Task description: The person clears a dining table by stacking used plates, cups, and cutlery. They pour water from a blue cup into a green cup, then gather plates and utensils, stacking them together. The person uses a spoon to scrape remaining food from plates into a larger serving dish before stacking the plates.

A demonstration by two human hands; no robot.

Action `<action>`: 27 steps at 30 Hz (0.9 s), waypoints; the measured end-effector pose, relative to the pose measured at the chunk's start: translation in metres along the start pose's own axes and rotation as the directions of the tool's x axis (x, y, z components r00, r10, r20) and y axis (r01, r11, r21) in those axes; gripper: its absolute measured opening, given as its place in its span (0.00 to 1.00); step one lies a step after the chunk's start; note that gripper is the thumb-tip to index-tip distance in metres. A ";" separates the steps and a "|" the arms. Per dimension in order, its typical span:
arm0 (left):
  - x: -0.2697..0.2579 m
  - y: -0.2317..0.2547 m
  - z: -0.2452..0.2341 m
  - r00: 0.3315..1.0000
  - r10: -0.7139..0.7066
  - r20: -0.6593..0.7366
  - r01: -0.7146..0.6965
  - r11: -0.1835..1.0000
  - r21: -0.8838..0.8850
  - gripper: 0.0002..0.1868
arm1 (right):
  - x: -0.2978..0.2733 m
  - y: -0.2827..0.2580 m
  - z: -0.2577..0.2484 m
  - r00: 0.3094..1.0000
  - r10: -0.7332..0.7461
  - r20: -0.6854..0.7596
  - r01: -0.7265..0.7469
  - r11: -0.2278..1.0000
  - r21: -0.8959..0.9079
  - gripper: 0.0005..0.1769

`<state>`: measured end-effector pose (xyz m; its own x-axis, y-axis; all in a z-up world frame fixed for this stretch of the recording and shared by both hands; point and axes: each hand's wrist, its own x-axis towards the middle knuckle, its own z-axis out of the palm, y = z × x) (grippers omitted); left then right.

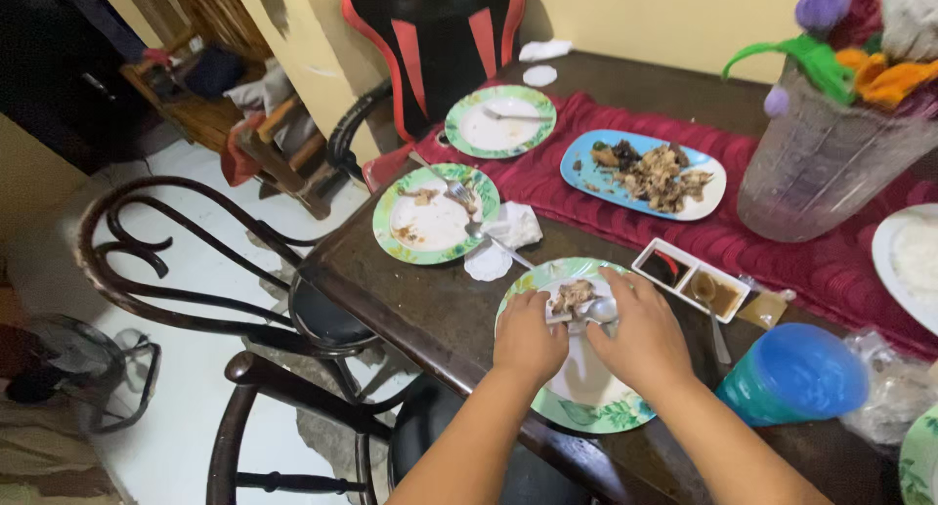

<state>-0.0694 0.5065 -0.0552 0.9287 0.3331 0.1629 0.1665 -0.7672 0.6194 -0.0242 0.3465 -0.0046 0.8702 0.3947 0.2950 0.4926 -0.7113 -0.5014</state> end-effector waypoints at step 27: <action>-0.033 -0.006 0.049 0.892 -0.266 0.365 0.264 0.963 0.057 0.12 | -0.045 0.081 0.131 0.684 0.581 0.440 -0.728 0.505 0.465 0.27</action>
<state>-0.0844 0.4735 -0.1019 0.9053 0.3011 -0.2998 0.4241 -0.6824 0.5954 -0.0218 0.3472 -0.1651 0.8870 0.1129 -0.4477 -0.3790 -0.3757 -0.8457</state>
